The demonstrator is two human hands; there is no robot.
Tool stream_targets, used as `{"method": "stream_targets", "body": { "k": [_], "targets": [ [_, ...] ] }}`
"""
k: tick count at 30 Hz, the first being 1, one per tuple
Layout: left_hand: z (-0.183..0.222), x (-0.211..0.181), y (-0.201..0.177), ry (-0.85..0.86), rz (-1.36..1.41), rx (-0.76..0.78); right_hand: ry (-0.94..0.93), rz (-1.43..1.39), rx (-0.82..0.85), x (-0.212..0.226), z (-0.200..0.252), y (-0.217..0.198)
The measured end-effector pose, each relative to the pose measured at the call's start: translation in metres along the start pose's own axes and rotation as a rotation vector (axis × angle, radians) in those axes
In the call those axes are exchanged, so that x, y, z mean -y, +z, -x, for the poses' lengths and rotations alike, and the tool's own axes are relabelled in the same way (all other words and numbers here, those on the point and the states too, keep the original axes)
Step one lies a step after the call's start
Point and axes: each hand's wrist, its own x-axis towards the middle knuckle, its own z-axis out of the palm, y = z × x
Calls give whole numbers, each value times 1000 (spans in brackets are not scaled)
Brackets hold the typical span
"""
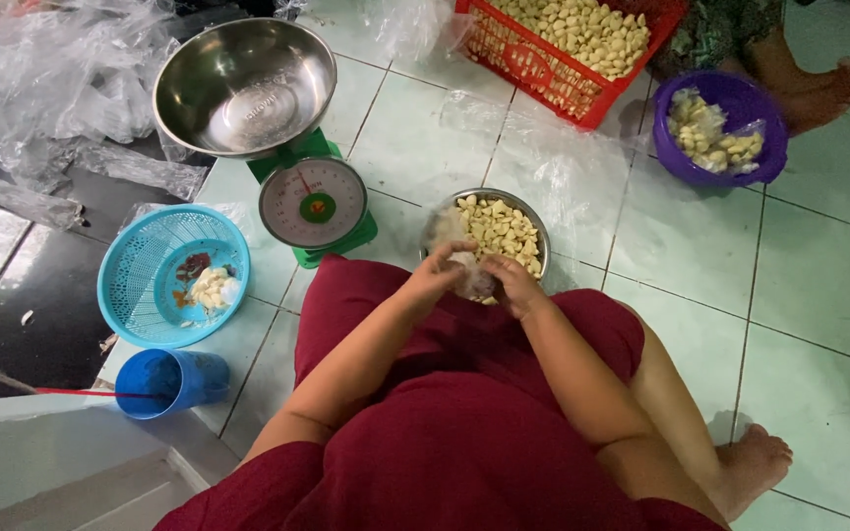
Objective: The person fills plastic bags with small white food items from a large metal bowl by hand, then weighs the bags on a green scale before setting them aside.
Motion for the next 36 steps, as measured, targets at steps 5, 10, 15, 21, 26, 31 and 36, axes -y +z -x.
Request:
{"method": "stream_targets", "body": {
  "k": [5,10,15,21,26,31,36],
  "targets": [
    [-6,16,-18,29,-411,34,-29,-164,-10,-12,-10,-11],
    [-22,33,-36,7,-282,-139,-110,86,127,-6,-3,6],
    [-9,24,-21,66,-539,-132,-224,513,-13,2,6,16],
    [-14,26,-22,201,-886,-491,-306,434,-53,-23,-13,7],
    [-23,26,-40,113,-1049,-605,-921,1067,-123,8,22,49],
    [-18,13,-34,44,-1040,-571,-1178,1262,78,-24,19,45],
    [-7,-12,-21,-68,-1005,-490,-862,1596,40,-33,8,32]
  ]
}}
